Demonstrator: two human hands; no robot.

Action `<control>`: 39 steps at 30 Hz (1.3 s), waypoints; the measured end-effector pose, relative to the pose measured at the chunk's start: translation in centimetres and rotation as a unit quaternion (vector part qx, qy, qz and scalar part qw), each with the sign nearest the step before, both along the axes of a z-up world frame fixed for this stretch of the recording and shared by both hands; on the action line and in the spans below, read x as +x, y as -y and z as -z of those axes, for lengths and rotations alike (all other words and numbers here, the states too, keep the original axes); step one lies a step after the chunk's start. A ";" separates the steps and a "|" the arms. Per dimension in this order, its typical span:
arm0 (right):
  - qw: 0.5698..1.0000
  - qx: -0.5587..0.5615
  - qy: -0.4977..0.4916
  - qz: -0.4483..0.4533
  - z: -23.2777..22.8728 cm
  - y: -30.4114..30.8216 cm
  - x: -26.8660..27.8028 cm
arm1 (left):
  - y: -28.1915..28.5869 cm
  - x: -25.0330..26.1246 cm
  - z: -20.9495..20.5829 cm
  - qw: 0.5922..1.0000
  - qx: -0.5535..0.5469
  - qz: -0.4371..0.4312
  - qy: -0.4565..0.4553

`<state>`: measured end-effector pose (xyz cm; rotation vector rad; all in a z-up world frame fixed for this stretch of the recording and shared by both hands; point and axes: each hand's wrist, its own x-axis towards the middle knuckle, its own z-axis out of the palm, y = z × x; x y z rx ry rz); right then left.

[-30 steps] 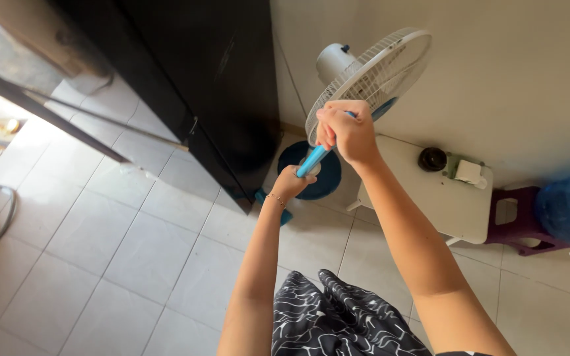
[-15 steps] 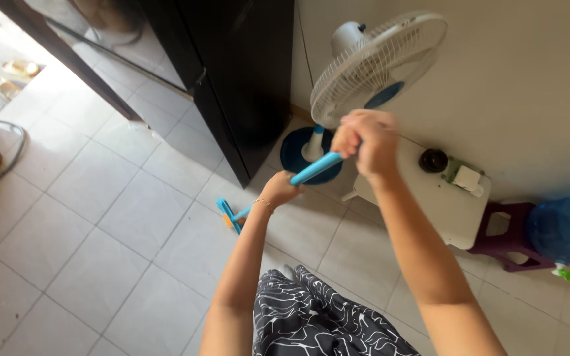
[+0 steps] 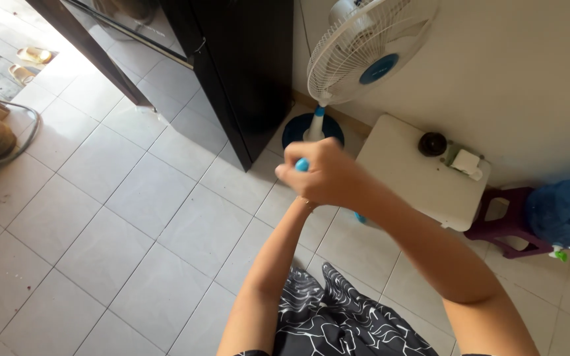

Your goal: The recorder is sweeping the tiled floor across multiple rooms and hallways using a blue broom.

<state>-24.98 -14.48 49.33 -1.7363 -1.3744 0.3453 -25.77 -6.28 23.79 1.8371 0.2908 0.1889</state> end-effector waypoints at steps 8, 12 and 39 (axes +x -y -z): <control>0.989 -0.056 -0.115 -0.075 -0.9 0.0 5.0 | -5.3 -1.9 4.3 0.996 0.031 -0.015 -0.078; 0.955 -0.051 -0.249 -0.154 0.2 -0.2 6.9 | -10.1 -4.9 5.8 0.982 0.129 -0.014 -0.136; 0.936 -0.010 -0.333 -0.111 1.2 -21.5 3.0 | -26.1 -7.8 5.1 0.995 -0.024 -0.018 -0.090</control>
